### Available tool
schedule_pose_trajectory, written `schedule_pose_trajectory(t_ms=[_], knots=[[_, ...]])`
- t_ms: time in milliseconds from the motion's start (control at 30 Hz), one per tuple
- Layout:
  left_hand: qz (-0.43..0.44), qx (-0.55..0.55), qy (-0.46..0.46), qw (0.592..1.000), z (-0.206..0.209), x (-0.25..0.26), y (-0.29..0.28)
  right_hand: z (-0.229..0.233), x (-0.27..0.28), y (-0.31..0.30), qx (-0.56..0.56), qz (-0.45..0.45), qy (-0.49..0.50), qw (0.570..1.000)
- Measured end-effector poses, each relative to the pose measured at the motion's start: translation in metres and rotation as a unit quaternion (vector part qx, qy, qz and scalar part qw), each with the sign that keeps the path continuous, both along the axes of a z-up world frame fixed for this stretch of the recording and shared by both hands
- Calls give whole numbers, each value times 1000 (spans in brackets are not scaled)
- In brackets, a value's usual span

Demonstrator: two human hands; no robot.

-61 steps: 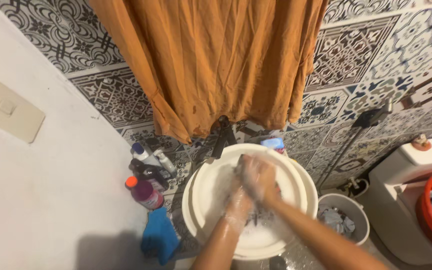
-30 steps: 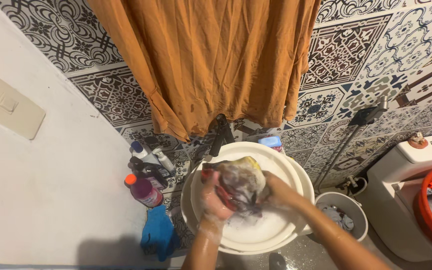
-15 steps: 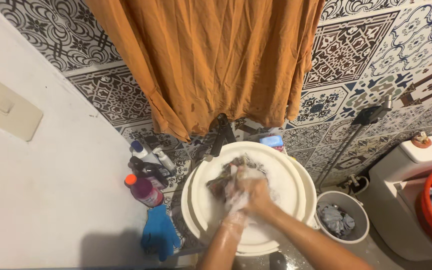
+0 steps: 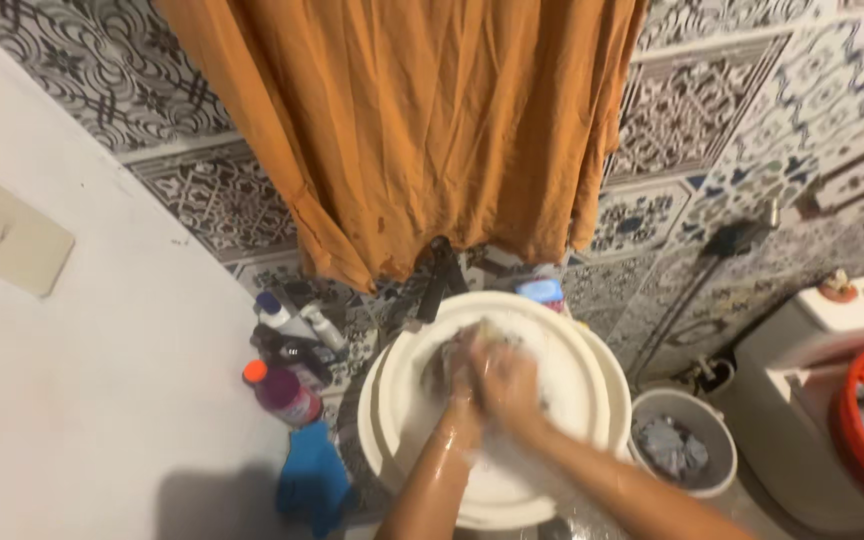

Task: The person hand-washes a light-colored garment and a dark patterned garment in a white basin filled with soapy water. They scrub, wring, and rinse the items by hand, then transfer the washed clothes into a nearby bucket.

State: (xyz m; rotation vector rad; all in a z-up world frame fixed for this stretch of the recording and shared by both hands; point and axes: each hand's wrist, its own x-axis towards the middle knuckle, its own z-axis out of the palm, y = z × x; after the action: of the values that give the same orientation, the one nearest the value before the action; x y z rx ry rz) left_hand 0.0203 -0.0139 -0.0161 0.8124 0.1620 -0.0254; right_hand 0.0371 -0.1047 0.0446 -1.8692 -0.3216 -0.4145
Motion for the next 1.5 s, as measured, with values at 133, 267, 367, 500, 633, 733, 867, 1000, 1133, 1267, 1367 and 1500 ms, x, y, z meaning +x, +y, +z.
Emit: schedule_pose_trajectory(t_ms=[133,267,367,500,633,733,867,1000,1133,1267,1367,1500], knots=[[-1,-19,94,995,30,-21,-3,-29,-16,-6,-129,16,-48,990],[-117,2,50,992,45,-52,29,-17,58,-56,-187,63,243,950],[2,420,-45,906,30,-87,73,0,57,-90,325,158,491,793],[76,90,196,974,-8,-107,65,26,23,-104,385,255,425,779],[-10,168,125,978,-37,-104,73,35,6,-96,359,282,374,808],[20,-60,26,998,-13,-101,77,39,-13,-90,342,240,376,827],[161,-232,8,959,32,-105,42,27,-48,-71,238,109,469,843],[-36,-128,242,961,21,-100,23,-15,-48,-77,81,152,326,929],[-117,99,190,970,-17,-96,25,-46,-37,-83,97,172,298,934],[-195,192,150,950,-63,-85,14,-47,-34,-84,66,163,321,930],[-217,229,180,932,-92,-69,2,-39,-40,-87,91,156,382,906],[-210,231,203,928,-108,-48,-3,-42,-40,-87,92,164,264,946]])
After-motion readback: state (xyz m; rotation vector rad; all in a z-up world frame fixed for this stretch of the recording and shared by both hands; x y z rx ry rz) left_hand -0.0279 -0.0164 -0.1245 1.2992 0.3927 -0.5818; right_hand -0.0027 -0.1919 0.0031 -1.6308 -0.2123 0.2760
